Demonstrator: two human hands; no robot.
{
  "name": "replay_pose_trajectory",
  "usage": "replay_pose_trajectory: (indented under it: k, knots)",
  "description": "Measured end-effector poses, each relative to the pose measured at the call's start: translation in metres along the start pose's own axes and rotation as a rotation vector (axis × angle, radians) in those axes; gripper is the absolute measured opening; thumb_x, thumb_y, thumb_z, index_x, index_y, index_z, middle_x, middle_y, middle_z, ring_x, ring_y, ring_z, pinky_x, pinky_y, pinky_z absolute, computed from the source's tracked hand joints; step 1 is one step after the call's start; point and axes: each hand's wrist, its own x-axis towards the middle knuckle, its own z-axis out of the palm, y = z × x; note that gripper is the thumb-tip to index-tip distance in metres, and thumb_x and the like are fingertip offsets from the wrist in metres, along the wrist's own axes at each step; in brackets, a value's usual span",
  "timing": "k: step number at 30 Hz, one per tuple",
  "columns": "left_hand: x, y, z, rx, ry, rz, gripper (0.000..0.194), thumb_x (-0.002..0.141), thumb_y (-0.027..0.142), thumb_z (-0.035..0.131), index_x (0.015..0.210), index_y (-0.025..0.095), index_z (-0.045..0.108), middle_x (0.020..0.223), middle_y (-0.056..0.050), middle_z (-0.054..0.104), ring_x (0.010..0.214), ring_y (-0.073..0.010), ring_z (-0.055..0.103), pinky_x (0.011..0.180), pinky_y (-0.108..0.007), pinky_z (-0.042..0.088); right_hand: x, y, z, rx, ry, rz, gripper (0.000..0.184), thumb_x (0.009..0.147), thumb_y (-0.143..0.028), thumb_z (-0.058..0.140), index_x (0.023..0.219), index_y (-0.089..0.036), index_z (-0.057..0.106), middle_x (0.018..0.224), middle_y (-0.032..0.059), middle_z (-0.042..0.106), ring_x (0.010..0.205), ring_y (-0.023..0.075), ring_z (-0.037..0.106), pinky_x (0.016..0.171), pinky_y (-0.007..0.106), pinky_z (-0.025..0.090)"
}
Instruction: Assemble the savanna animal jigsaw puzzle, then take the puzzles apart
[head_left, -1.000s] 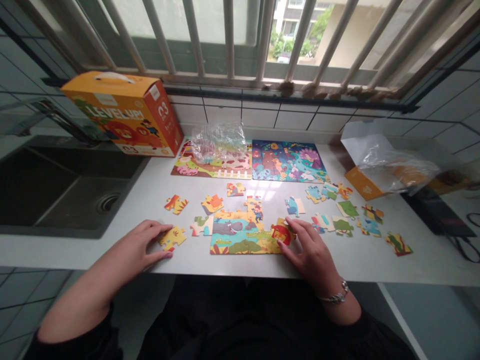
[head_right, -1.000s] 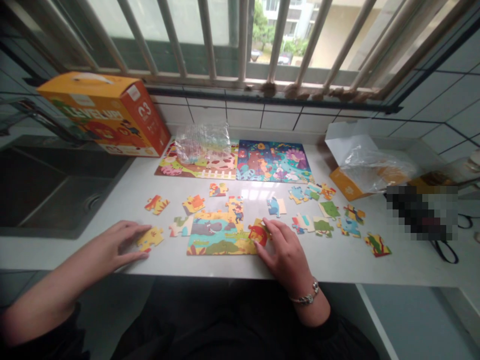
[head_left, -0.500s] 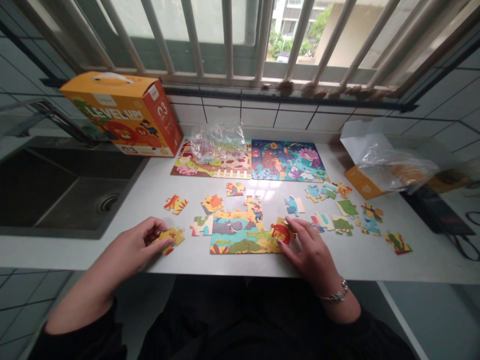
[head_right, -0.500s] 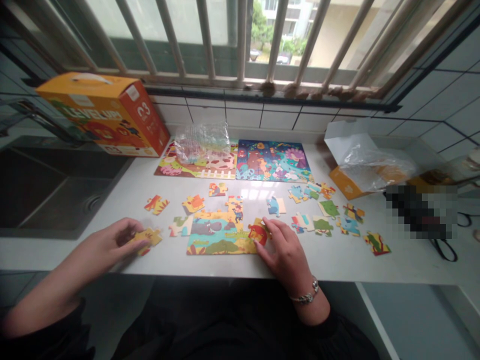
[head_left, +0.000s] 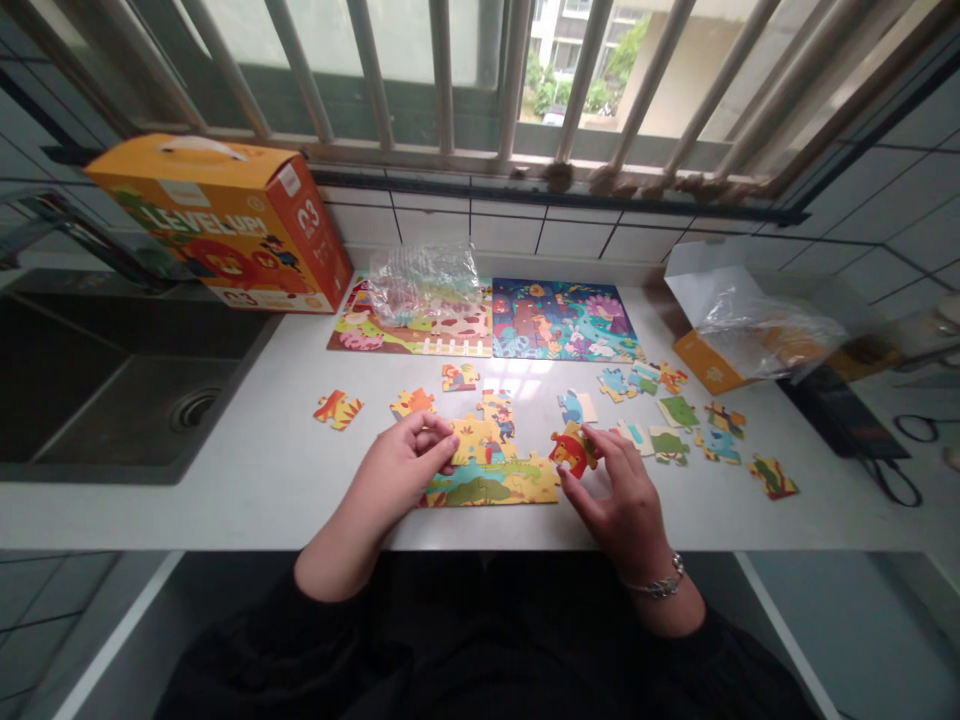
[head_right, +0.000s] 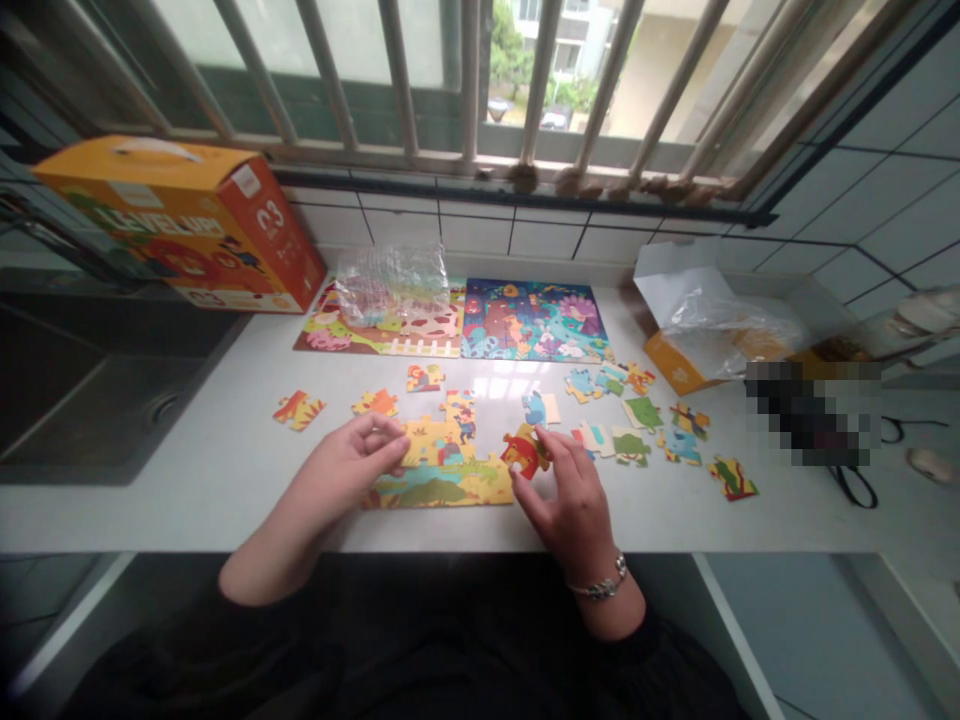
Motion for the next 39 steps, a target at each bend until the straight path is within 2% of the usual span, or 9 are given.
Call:
replay_pose_trajectory:
  k: [3,5,10,16,23,27,33,36,39]
  knots:
    - [0.020,0.007,0.035,-0.005,-0.073,0.038,0.031,0.087,0.043,0.081,0.104,0.023,0.065,0.089,-0.002,0.078,0.076,-0.0214,0.077,0.075,-0.035,0.063,0.002,-0.001,-0.002,-0.001,0.058,0.036,0.059,0.103,-0.034,0.078,0.157,-0.024,0.058,0.136,0.0175,0.073,0.125,0.0370,0.072,0.113,0.067,0.060]
    - [0.031,0.013,0.052,0.106,-0.112,0.082,0.027,0.089,0.034,0.078,0.111,0.024,0.069,0.096,-0.003,0.080,0.083,-0.0225,0.079,0.078,-0.036,0.063,0.003,-0.002,-0.003,0.008,0.063,0.053,0.057,0.103,-0.034,0.078,0.156,-0.024,0.058,0.135,0.0169,0.073,0.121,0.0358,0.072,0.114,0.067,0.060]
    - [0.047,0.023,0.072,0.442,-0.149,0.180,0.020,0.090,0.020,0.074,0.109,0.024,0.071,0.097,-0.004,0.082,0.091,-0.0250,0.080,0.078,-0.035,0.058,0.004,-0.002,-0.003,0.018,0.060,0.056,0.056,0.103,-0.034,0.078,0.155,-0.023,0.058,0.134,0.0159,0.073,0.123,0.0352,0.072,0.116,0.065,0.059]
    - [0.051,0.022,0.073,0.562,-0.195,0.231,0.022,0.091,0.018,0.076,0.111,0.025,0.069,0.098,-0.003,0.081,0.091,-0.0250,0.079,0.081,-0.036,0.058,0.005,-0.001,-0.003,0.024,0.044,0.066,0.056,0.104,-0.035,0.077,0.155,-0.024,0.058,0.136,0.0165,0.074,0.128,0.0362,0.071,0.116,0.063,0.059]
    - [0.050,0.008,0.068,0.715,-0.259,0.495,0.029,0.090,0.013,0.076,0.117,0.022,0.072,0.121,-0.010,0.075,0.108,-0.0288,0.074,0.102,-0.045,0.061,0.005,-0.001,-0.003,0.031,0.000,0.091,0.057,0.104,-0.035,0.075,0.158,-0.026,0.057,0.138,0.0166,0.074,0.130,0.0381,0.071,0.120,0.067,0.056]
    - [0.048,0.009,0.060,0.745,-0.230,0.546,0.029,0.092,0.014,0.073,0.120,0.023,0.072,0.129,-0.011,0.069,0.117,-0.0300,0.072,0.106,-0.048,0.061,0.005,-0.002,-0.003,0.031,-0.011,0.091,0.056,0.105,-0.035,0.075,0.157,-0.025,0.057,0.138,0.0170,0.074,0.129,0.0376,0.071,0.119,0.067,0.057]
    - [0.030,0.013,0.043,0.871,-0.150,0.590,0.024,0.097,0.019,0.077,0.120,0.020,0.072,0.132,-0.014,0.071,0.128,-0.0368,0.068,0.113,-0.057,0.057,0.005,0.001,-0.002,0.027,-0.012,0.095,0.056,0.105,-0.035,0.076,0.156,-0.025,0.057,0.138,0.0169,0.074,0.130,0.0373,0.070,0.118,0.066,0.057]
    - [0.016,0.002,0.043,0.934,-0.144,0.586,0.027,0.099,0.025,0.079,0.125,0.020,0.072,0.137,-0.016,0.072,0.129,-0.0383,0.068,0.112,-0.058,0.059,0.006,0.002,-0.001,0.045,-0.031,0.088,0.054,0.105,-0.035,0.075,0.155,-0.024,0.057,0.139,0.0167,0.073,0.130,0.0361,0.070,0.116,0.064,0.059]
    - [0.004,-0.012,0.049,0.954,-0.134,0.634,0.039,0.102,0.034,0.078,0.137,0.021,0.070,0.151,-0.018,0.069,0.141,-0.0401,0.064,0.120,-0.060,0.054,0.010,0.003,0.003,0.062,-0.054,0.098,0.053,0.105,-0.036,0.076,0.154,-0.024,0.059,0.137,0.0167,0.073,0.128,0.0356,0.070,0.112,0.061,0.062]
